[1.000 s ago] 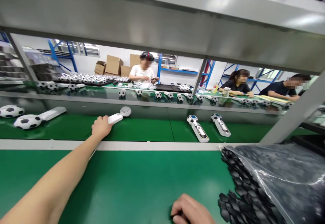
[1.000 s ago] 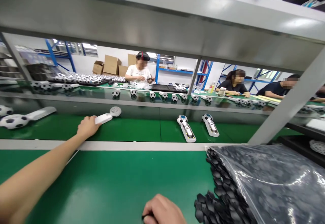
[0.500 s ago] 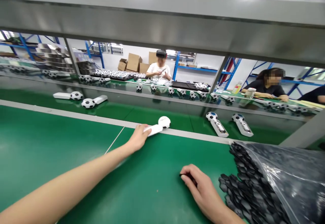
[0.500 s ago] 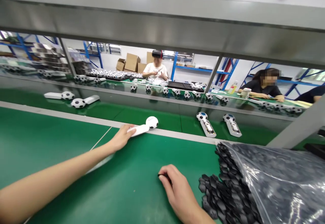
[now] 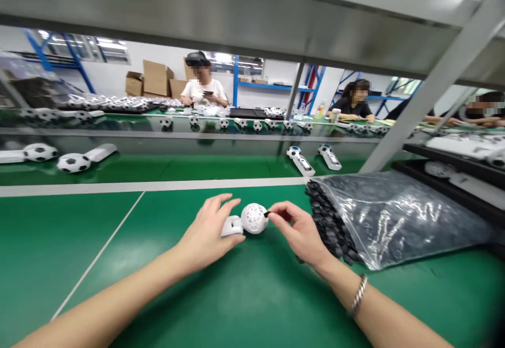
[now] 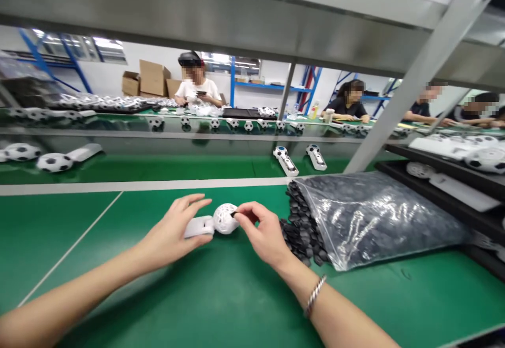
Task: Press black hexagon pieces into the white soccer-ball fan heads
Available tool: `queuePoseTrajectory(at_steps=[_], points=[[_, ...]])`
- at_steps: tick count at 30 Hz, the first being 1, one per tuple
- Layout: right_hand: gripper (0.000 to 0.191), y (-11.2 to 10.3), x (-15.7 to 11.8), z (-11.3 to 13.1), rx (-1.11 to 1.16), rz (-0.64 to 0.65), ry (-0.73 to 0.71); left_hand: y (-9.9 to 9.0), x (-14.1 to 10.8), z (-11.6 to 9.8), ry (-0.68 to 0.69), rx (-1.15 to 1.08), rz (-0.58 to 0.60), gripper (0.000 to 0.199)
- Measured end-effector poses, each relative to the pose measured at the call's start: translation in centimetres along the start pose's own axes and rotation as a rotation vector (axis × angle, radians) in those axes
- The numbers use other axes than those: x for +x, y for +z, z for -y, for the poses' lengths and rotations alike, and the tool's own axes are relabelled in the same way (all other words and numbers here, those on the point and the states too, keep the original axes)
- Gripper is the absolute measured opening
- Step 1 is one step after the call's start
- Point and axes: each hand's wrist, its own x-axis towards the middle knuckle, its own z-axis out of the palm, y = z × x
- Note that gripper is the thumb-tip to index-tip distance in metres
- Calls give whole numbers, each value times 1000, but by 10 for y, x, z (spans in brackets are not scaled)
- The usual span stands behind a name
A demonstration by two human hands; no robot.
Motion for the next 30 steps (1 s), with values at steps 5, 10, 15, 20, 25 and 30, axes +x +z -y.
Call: queuePoseTrajectory(at_steps=[5, 10, 15, 20, 25, 30], points=[[4, 8, -8, -5, -20, 64, -127, 22, 36, -13, 13, -52, 245, 79], [3, 14, -14, -5, -73, 100, -166, 29, 31, -10, 52, 21, 239, 74], [4, 18, -11, -10, -105, 78, -163, 27, 30, -12, 58, 91, 287, 78], [5, 19, -12, -11, -106, 90, -169, 19, 28, -14, 38, 28, 391, 84], [7, 18, -13, -11, -107, 95, -139, 15, 26, -14, 33, -18, 359, 85], [18, 18, -13, -14, -101, 70, -85, 19, 27, -13, 28, -4, 335, 85]])
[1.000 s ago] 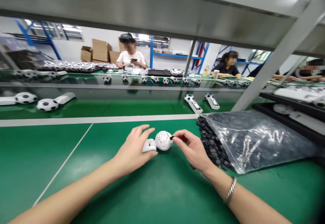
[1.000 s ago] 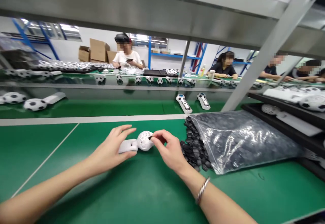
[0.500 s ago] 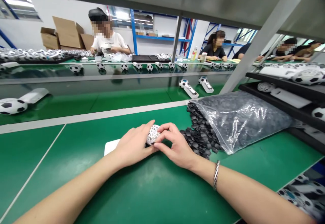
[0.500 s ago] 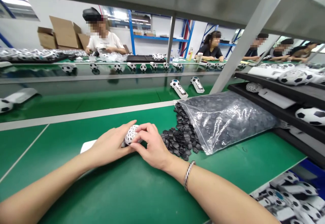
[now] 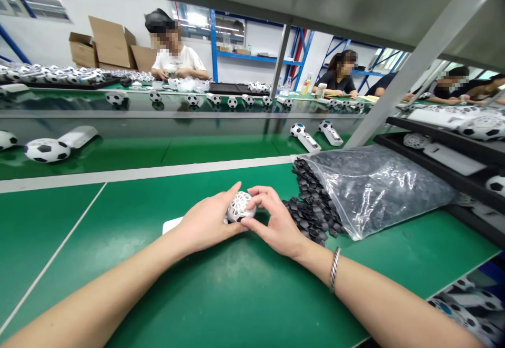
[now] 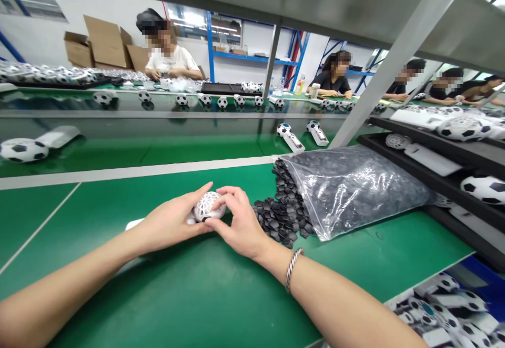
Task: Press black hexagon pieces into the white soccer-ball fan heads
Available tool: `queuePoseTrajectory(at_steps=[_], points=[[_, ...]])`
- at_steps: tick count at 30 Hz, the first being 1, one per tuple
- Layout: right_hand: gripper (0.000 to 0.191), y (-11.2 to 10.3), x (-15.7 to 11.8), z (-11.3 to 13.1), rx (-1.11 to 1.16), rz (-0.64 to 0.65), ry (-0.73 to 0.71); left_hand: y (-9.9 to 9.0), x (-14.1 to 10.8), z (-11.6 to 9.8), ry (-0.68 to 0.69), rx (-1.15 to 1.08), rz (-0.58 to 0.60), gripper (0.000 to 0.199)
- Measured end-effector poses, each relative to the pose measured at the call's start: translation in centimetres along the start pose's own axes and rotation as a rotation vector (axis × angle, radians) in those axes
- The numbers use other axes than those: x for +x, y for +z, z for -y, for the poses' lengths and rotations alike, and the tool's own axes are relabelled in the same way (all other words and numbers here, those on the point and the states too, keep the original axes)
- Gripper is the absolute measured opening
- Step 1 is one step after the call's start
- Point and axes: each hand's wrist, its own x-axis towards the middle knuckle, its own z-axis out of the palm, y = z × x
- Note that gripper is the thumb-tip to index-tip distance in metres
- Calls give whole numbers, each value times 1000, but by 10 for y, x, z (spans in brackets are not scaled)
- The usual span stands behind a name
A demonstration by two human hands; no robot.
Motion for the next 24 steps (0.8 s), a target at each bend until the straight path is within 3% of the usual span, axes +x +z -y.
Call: queuePoseTrajectory(at_steps=[7, 18, 24], points=[[50, 3, 2, -4, 81, 80, 61, 0, 0, 5, 13, -20, -11, 83], [48, 2, 6, -1, 100, 122, 122, 0, 0, 4, 6, -36, -23, 75], [43, 3, 5, 2, 50, 109, 138, -3, -2, -3, 12, -64, -36, 58]])
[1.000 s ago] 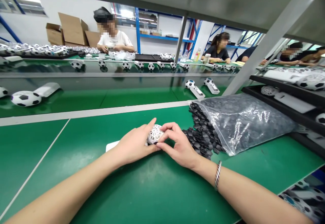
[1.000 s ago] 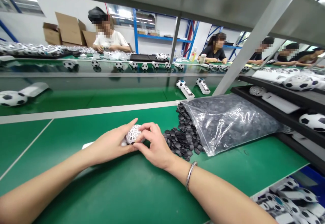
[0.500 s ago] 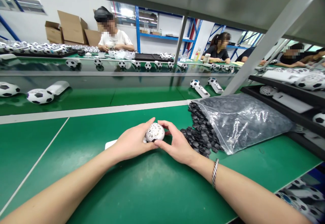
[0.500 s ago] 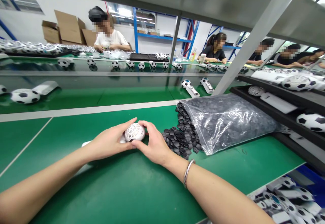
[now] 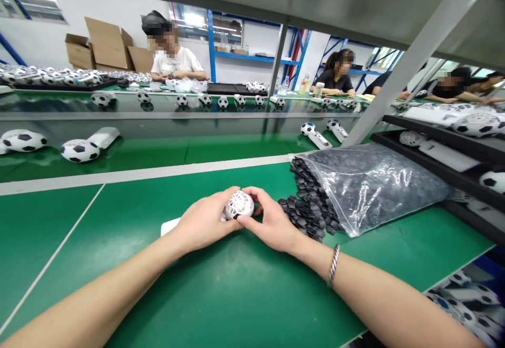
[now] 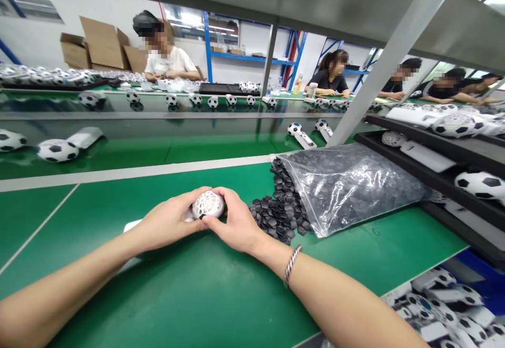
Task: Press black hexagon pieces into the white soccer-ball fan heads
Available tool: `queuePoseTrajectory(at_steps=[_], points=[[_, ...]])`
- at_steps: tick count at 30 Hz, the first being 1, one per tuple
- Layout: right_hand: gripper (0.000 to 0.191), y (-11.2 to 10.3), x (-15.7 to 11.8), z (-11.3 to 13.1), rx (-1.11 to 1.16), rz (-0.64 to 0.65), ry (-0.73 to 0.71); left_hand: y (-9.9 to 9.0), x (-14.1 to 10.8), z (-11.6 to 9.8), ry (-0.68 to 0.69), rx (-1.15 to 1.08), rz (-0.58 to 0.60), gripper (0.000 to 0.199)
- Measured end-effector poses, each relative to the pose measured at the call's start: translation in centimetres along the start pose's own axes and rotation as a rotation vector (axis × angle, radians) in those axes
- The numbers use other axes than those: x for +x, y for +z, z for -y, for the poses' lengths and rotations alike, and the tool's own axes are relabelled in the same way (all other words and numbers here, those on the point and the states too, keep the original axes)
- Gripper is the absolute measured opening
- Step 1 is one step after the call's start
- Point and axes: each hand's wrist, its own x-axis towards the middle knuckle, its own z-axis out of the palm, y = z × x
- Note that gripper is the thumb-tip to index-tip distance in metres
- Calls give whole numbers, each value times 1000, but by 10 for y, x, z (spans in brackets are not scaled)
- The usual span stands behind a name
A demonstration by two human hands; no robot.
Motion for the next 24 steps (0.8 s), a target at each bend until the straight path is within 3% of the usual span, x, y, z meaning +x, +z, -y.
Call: queuePoseTrajectory(at_steps=[3, 6, 10, 13, 17, 21, 24], points=[[44, -6, 2, -1, -58, 33, -14, -1, 0, -1, 13, -23, 7, 57], [33, -23, 7, -5, -208, 39, 19, 1, -1, 0, -42, 11, -11, 69], [32, -51, 9, -12, -791, -74, 186, 5, -2, -1, -98, 106, -29, 77], [31, -62, 8, -16, -1052, -29, 309, 5, -3, -5, -35, 170, -37, 72], [16, -60, 5, -20, -1011, 61, 293, 4, -5, -9, 84, 227, -68, 66], [3, -57, 6, -20, -957, 73, 242, 7, -6, -9, 79, 209, -73, 70], [4, -55, 7, -16, -921, 67, 194, 11, -4, -9, 82, 235, -119, 68]])
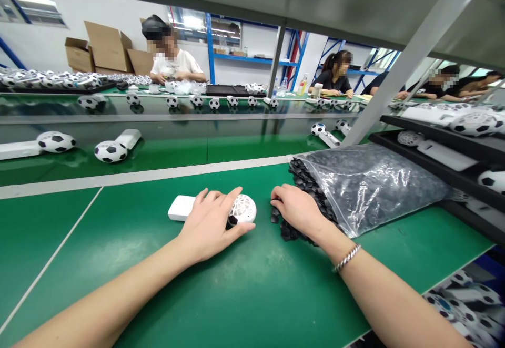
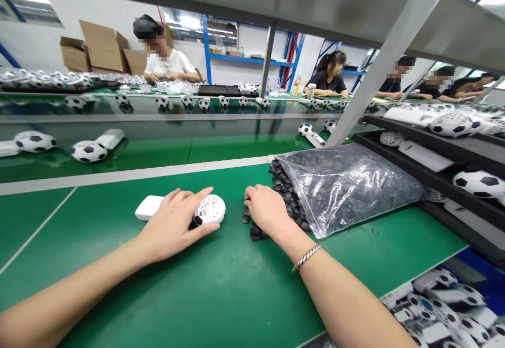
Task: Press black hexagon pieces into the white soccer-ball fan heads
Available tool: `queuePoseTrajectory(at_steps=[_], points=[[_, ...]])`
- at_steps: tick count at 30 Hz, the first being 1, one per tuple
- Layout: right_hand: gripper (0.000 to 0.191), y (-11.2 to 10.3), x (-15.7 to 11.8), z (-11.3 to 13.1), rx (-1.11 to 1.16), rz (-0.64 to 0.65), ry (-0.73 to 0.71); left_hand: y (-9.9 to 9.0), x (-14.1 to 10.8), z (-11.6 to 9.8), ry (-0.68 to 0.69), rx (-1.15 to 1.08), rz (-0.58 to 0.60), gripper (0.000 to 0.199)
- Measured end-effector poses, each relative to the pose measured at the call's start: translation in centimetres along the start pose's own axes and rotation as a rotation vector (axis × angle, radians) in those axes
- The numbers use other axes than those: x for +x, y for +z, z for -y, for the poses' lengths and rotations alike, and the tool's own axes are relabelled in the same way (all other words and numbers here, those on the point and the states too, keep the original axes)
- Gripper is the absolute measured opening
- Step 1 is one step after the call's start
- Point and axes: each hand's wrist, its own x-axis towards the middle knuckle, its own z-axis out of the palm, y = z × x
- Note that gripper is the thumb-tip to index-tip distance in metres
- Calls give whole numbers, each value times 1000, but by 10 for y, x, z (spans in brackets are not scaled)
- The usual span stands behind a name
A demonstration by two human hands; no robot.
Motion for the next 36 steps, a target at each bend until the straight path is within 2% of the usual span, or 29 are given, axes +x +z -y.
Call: queuePoseTrajectory(at_steps=[6, 12, 20, 28, 32, 36], points=[[7, -1, -1, 8, 148, -97, -83, 1, 2, 2, 27, 13, 17, 66], [16, 8, 0, 6, 338, -147, -140, 3, 5, 2, 11, 31, -48, 64], [7, 6, -3, 14, 594, -244, -211, 4, 8, 3, 6, 30, -68, 61], [7, -1, -7, 19, 732, -242, -387, 2, 7, 6, 79, 21, -38, 59], [9, -2, -10, 21, 779, -176, -413, -3, 7, 8, 204, -31, 23, 56], [9, -1, -14, 25, 821, -97, -418, -4, 4, 5, 185, -75, 1, 46]])
